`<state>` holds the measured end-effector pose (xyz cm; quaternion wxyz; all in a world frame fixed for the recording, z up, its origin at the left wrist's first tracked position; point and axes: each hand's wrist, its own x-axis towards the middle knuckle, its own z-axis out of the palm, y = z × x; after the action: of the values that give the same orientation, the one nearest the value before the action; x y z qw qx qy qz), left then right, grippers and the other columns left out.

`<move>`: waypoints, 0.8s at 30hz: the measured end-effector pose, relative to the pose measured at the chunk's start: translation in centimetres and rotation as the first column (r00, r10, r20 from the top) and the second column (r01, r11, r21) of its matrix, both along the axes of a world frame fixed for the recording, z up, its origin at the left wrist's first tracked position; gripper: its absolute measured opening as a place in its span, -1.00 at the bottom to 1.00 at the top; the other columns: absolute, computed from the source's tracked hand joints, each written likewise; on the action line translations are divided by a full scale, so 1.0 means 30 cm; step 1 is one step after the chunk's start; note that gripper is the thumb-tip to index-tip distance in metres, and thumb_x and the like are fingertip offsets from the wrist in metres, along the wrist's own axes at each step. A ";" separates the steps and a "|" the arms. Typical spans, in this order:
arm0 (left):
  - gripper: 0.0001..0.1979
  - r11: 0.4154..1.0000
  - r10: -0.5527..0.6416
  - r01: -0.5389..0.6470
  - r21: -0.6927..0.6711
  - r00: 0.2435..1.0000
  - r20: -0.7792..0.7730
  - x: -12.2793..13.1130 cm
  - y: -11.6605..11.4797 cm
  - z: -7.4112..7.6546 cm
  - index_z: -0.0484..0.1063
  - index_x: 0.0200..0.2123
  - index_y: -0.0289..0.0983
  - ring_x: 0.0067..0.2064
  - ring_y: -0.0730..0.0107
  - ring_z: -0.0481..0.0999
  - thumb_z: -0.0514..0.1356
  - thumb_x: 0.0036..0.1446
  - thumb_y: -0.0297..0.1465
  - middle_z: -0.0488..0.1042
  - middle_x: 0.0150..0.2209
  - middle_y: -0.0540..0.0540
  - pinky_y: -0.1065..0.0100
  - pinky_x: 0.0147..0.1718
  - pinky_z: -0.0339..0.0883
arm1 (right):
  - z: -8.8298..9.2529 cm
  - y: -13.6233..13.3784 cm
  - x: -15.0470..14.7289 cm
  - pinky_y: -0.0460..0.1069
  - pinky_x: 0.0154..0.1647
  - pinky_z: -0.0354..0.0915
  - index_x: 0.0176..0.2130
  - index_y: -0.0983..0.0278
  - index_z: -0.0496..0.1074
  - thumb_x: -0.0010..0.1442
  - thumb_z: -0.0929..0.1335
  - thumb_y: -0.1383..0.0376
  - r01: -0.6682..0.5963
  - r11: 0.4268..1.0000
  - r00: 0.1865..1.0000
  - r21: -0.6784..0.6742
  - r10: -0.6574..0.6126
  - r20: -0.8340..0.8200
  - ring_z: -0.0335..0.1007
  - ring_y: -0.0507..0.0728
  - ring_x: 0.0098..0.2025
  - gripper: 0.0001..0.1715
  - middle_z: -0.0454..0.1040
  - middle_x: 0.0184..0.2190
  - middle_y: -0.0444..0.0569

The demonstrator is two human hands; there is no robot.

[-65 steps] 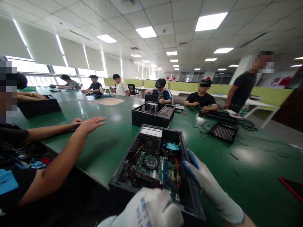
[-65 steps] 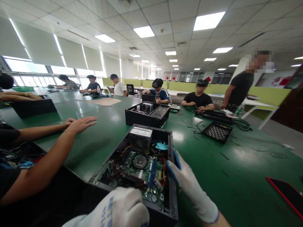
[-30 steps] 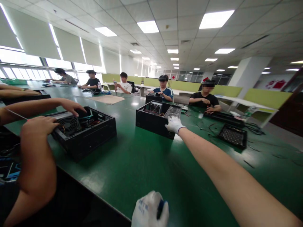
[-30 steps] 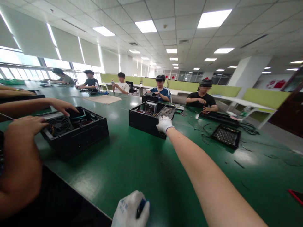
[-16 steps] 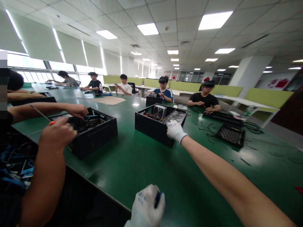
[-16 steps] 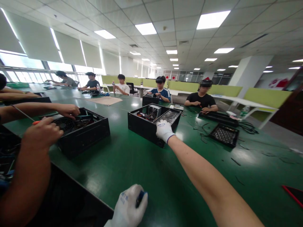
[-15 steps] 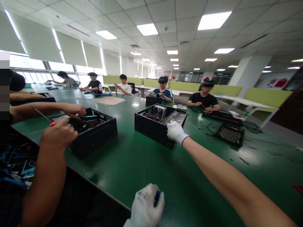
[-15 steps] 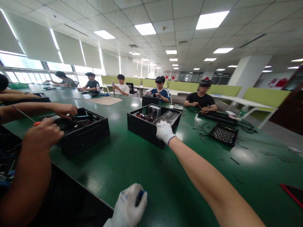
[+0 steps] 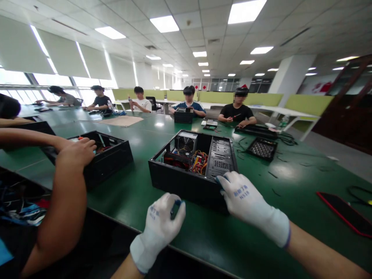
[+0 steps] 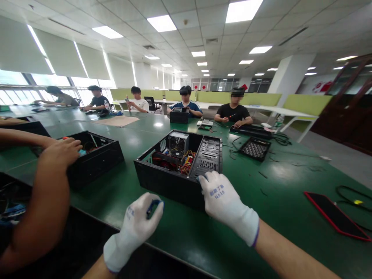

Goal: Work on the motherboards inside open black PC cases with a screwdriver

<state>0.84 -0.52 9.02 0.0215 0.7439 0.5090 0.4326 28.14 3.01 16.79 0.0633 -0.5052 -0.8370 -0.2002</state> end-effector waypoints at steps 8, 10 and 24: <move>-0.71 0.991 0.133 -0.132 0.028 0.910 -0.392 0.030 0.055 0.236 0.59 -0.17 -0.14 -0.25 0.22 0.61 0.16 0.40 -0.12 0.56 -0.29 -0.05 0.25 -0.30 0.32 | -0.019 -0.227 0.158 0.15 -0.17 0.32 0.02 0.45 0.56 0.22 0.32 0.44 -0.167 0.978 0.977 0.127 0.181 -0.108 0.37 0.29 -0.20 -0.60 0.52 -0.19 0.22; -0.66 0.992 0.116 -0.123 0.016 0.872 -0.476 0.029 0.059 0.249 0.58 -0.29 -0.14 -0.29 0.24 0.60 0.13 0.42 -0.11 0.54 -0.35 -0.04 0.25 -0.35 0.26 | -0.014 -0.249 0.164 0.16 -0.19 0.34 0.01 0.44 0.56 0.21 0.32 0.45 -0.177 0.975 0.974 0.135 0.193 -0.121 0.38 0.29 -0.22 -0.61 0.52 -0.20 0.21; -0.73 0.980 -0.142 0.199 0.016 0.753 -0.643 0.047 -0.132 0.286 0.42 -0.42 -0.15 -0.43 0.25 0.46 0.19 0.37 -0.25 0.42 -0.46 0.00 0.25 -0.47 0.12 | -0.038 -0.459 0.323 0.21 -0.15 0.47 0.14 0.08 0.49 0.19 0.37 0.36 -0.203 0.974 0.941 0.097 0.222 -0.257 0.54 0.32 -0.13 -0.47 0.60 -0.09 0.11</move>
<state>2.26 -4.47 17.61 -0.1443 0.8898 0.3976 0.1711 37.83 -10.76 15.66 0.2137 -0.4317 -0.8631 -0.1515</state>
